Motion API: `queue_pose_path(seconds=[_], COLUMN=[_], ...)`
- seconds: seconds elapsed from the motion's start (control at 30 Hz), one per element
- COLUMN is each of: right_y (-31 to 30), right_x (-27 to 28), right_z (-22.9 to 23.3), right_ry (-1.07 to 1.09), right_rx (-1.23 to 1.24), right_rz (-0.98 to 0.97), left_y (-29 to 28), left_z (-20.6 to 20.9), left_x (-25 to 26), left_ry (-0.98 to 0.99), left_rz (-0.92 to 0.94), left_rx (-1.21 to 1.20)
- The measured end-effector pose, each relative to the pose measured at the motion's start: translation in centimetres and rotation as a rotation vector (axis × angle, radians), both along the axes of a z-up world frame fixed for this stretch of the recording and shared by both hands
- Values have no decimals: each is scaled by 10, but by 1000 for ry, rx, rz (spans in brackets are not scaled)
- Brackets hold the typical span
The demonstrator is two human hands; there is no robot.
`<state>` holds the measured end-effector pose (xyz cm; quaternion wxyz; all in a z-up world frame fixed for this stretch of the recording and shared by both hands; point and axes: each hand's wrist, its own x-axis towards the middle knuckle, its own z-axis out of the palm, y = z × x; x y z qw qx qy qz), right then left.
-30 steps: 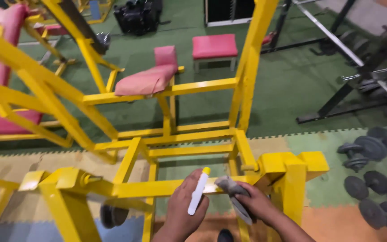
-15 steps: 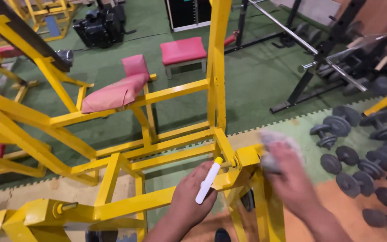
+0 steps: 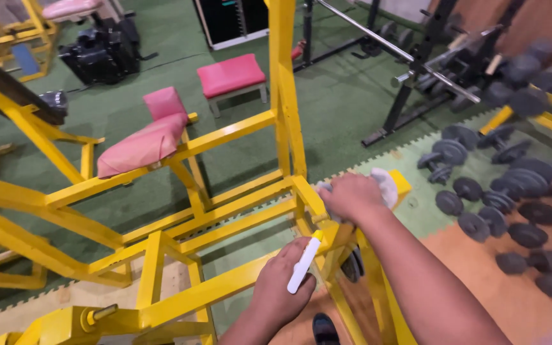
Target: Wiping down yellow metal gym equipment frames using a spray bottle and a cloth.
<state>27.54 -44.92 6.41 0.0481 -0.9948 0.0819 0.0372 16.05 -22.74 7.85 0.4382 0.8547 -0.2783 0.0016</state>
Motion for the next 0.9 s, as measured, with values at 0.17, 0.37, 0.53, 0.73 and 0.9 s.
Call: queue_pose_path(seconds=[0.17, 0.37, 0.53, 0.73, 0.9], right_y=[2, 6, -4, -20, -20], right_x=[-20, -73, -105, -135, -133], right_z=[-45, -69, -96, -134, -144], right_ry=[-400, -651, -752, -713, -721], right_rx=[-161, -145, -104, -111, 52], right_rz=[-25, 78, 160, 185, 117], left_y=[4, 7, 9, 21, 24], left_z=[-6, -41, -101, -163, -154], left_x=[-1, 13, 43, 67, 68], left_ry=[26, 51, -171, -21, 80], left_rz=[-20, 106, 160, 234, 268], left_rx=[-4, -38, 7, -219, -178])
